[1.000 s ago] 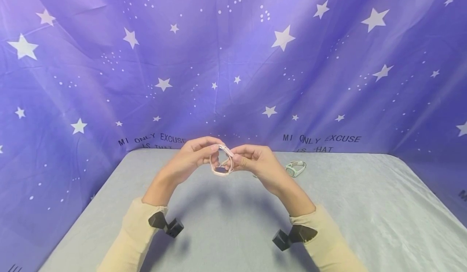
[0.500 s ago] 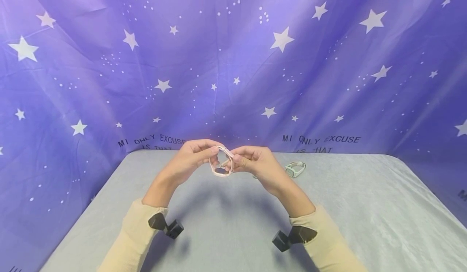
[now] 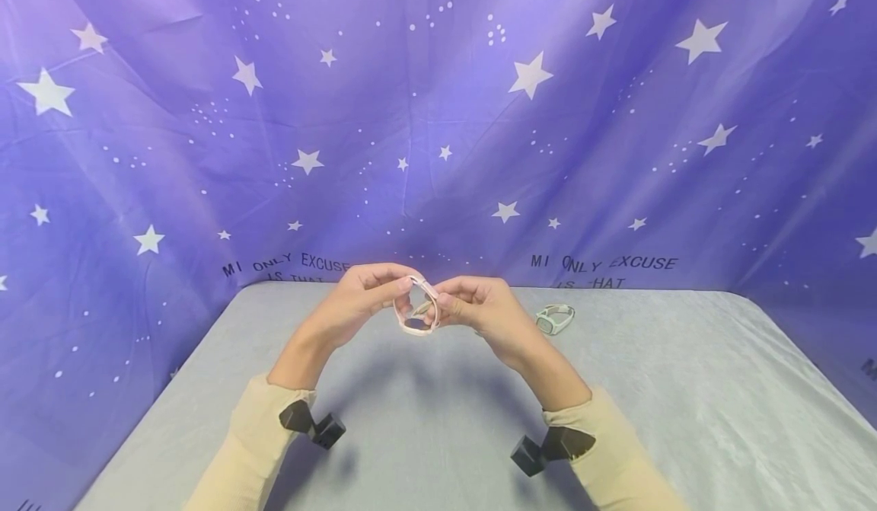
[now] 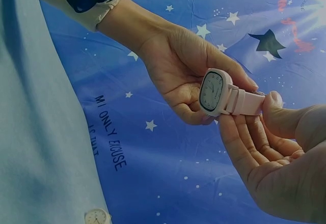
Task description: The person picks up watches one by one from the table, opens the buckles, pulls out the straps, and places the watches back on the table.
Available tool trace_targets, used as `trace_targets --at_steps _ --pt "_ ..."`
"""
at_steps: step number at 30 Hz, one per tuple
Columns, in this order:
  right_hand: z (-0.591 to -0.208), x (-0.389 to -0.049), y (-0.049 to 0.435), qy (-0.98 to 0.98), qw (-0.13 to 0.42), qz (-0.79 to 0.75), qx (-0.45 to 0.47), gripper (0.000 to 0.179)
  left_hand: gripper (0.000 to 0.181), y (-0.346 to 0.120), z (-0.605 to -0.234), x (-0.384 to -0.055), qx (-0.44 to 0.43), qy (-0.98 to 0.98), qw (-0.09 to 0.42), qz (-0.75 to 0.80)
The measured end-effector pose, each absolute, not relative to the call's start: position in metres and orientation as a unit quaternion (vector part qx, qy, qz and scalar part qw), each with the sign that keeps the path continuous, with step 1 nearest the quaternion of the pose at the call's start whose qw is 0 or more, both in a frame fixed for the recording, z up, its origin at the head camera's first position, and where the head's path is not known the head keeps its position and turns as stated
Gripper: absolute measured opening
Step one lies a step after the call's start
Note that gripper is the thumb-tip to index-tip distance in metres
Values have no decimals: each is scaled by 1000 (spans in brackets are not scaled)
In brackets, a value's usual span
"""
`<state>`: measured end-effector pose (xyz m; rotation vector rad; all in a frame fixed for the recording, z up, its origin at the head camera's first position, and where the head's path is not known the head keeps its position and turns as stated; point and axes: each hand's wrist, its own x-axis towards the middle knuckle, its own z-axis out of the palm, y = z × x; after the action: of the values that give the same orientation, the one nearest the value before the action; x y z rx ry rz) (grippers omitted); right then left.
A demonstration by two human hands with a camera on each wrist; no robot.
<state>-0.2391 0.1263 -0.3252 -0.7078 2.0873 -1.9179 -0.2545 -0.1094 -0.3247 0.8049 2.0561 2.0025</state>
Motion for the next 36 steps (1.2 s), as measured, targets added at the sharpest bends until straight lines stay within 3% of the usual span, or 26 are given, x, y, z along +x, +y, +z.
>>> trace_targets --at_steps 4,15,24,31,36 --pt "-325 -239 126 714 113 -651 -231 32 28 -109 -326 -255 269 689 79 669" --pt "-326 -240 125 705 119 -661 -228 14 28 -110 -326 -256 270 692 78 665" --pt "-325 -239 125 717 127 -652 -211 32 31 -109 -327 -256 271 693 81 663" --pt "-326 -238 126 716 120 -653 -217 11 29 -109 -328 -255 276 693 84 661" --pt "-324 -238 125 724 127 -646 -206 20 29 -107 -329 -256 277 693 76 661"
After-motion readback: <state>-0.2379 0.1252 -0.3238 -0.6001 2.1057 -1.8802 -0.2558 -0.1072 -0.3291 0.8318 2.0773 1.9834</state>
